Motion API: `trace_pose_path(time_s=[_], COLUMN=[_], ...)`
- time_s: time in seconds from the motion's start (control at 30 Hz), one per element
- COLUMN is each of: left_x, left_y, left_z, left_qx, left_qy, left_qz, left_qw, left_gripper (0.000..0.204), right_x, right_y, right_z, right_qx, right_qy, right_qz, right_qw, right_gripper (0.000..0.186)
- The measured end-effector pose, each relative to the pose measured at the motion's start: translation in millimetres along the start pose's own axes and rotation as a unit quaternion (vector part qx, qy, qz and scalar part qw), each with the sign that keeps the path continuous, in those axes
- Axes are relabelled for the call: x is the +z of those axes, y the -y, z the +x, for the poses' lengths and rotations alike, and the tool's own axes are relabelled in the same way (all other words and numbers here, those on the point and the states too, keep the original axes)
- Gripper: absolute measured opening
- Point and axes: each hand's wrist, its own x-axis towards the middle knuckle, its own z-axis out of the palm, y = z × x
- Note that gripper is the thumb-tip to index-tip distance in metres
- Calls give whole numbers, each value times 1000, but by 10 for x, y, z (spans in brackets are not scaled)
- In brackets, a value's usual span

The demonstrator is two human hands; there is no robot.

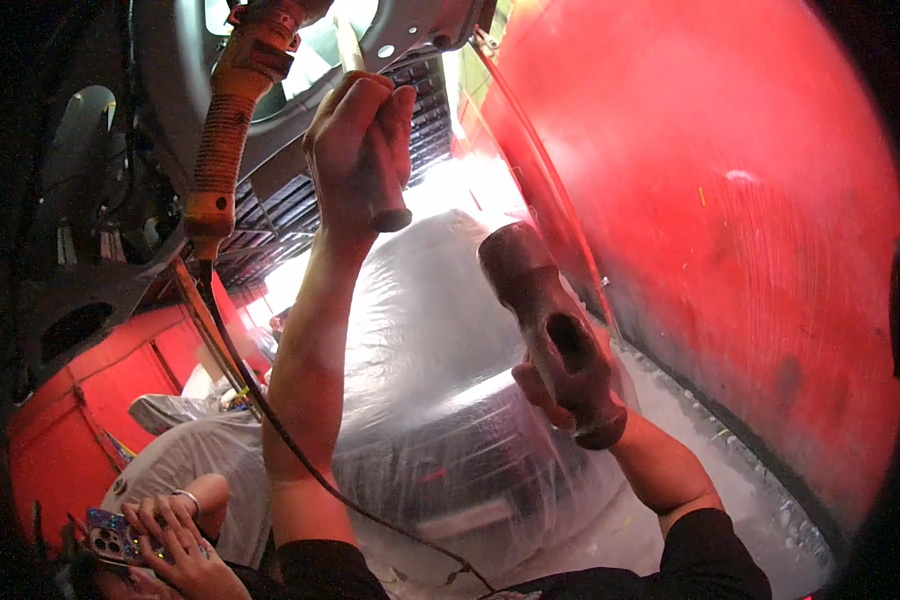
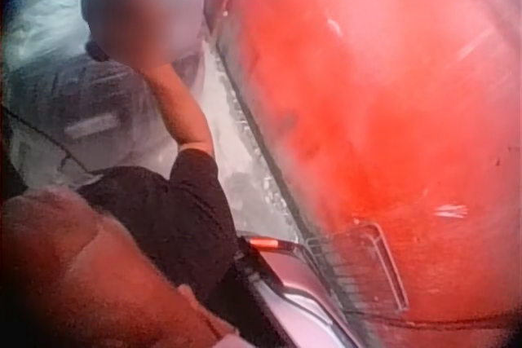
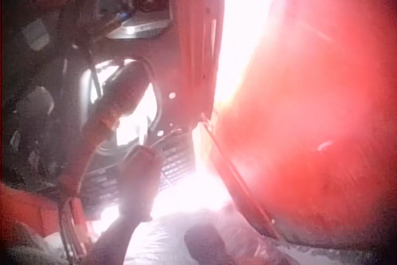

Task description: The person uses a heat gun and a hammer with a dolly to straighten a dent on the red hood of a car. They repeatedly heat a specific area and tap it with the hammer to reshape the metal. The person also briefly handles a silver bumper cover to check alignment.

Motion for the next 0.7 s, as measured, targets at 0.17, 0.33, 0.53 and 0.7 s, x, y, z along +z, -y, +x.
trace_pose_path(time_s=[0.17,0.33,0.53,0.7], left_x=[11,12,12,8], left_y=[72,35,116,126], left_z=[25,32,3,30], left_qx=[-3,-25,-14,3], left_qy=[16,21,21,6], left_qz=[29,43,19,15], left_qw=[999,999,999,1000], left_gripper=[17,18,15,13], right_x=[37,56,-21,20], right_y=[-252,-316,-176,-321], right_z=[-216,-245,-131,-35], right_qx=[218,-4,-162,-212], right_qy=[-73,-104,-41,39], right_qz=[374,7,-2,-28], right_qw=[898,995,986,976], right_gripper=[27,42,19,25])
